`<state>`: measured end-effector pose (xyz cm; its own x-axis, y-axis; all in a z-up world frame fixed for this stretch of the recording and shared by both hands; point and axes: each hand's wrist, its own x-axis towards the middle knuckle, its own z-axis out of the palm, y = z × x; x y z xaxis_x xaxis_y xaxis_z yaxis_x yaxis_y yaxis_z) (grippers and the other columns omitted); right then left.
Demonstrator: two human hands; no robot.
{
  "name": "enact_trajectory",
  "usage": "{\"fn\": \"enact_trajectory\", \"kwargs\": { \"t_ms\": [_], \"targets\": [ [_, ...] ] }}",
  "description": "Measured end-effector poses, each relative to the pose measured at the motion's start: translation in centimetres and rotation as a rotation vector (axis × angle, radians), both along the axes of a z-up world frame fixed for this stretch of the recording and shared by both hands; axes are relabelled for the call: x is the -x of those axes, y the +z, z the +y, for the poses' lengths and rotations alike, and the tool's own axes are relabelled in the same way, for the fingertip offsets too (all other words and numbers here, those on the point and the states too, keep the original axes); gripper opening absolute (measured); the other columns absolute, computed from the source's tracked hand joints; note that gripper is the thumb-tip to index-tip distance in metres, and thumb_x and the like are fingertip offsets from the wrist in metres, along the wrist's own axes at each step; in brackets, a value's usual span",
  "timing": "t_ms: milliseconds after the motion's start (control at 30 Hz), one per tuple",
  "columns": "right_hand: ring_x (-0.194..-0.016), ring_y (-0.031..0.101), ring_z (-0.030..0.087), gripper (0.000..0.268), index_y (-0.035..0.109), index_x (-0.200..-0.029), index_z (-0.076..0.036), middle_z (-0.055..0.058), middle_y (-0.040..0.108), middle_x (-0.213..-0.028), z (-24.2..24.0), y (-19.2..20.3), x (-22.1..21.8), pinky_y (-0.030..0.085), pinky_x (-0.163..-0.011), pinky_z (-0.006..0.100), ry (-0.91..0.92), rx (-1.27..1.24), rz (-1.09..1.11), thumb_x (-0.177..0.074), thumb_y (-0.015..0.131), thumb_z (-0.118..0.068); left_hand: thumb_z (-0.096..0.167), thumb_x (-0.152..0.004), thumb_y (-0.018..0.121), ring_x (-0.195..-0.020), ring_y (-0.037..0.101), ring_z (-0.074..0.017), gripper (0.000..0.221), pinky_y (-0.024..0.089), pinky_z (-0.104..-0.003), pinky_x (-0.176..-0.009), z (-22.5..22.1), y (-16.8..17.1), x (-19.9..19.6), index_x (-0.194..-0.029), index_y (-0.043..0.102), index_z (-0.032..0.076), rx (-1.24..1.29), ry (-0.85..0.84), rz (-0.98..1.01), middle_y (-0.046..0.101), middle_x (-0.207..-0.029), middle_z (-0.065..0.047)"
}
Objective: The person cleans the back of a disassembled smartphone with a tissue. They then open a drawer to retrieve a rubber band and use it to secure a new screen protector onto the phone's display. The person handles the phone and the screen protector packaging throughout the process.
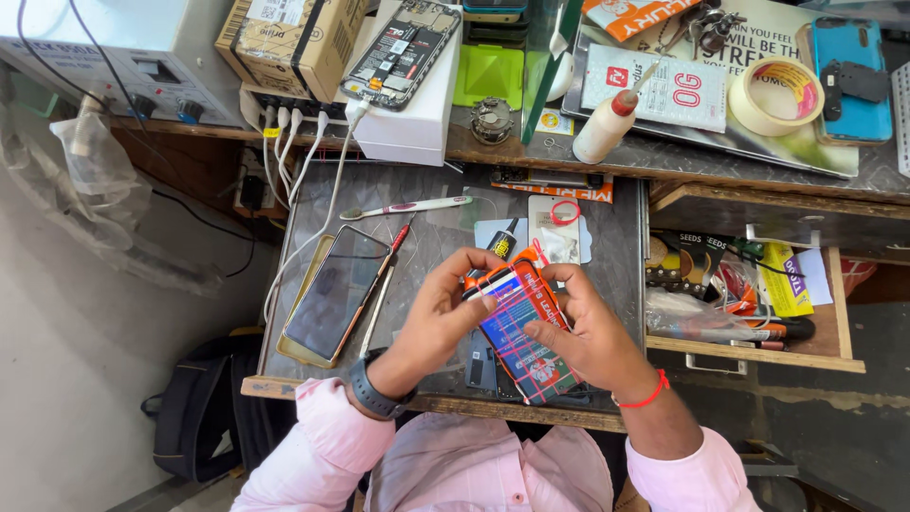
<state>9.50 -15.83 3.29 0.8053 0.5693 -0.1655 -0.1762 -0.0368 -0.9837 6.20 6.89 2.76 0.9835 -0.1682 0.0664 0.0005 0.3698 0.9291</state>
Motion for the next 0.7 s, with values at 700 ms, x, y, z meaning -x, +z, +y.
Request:
{"fn": "enact_trajectory", "kwargs": {
  "t_ms": [700],
  "targets": [
    [-0.085,0.070,0.008,0.063,0.049,-0.143,-0.002,0.008,0.077,-0.101,1.1,-0.4,-0.8,0.058,-0.072,0.026,-0.233,0.256,-0.321,-0.085,0.075,-0.001,0.014,-0.085,0.078,-0.080,0.055,-0.0260,0.011,0.047,-0.038,-0.074,-0.9,4.1,-2.4,-0.091,0.071,0.008,-1.221,0.360,-0.842,0.061,-0.083,-0.004]
  ]
}}
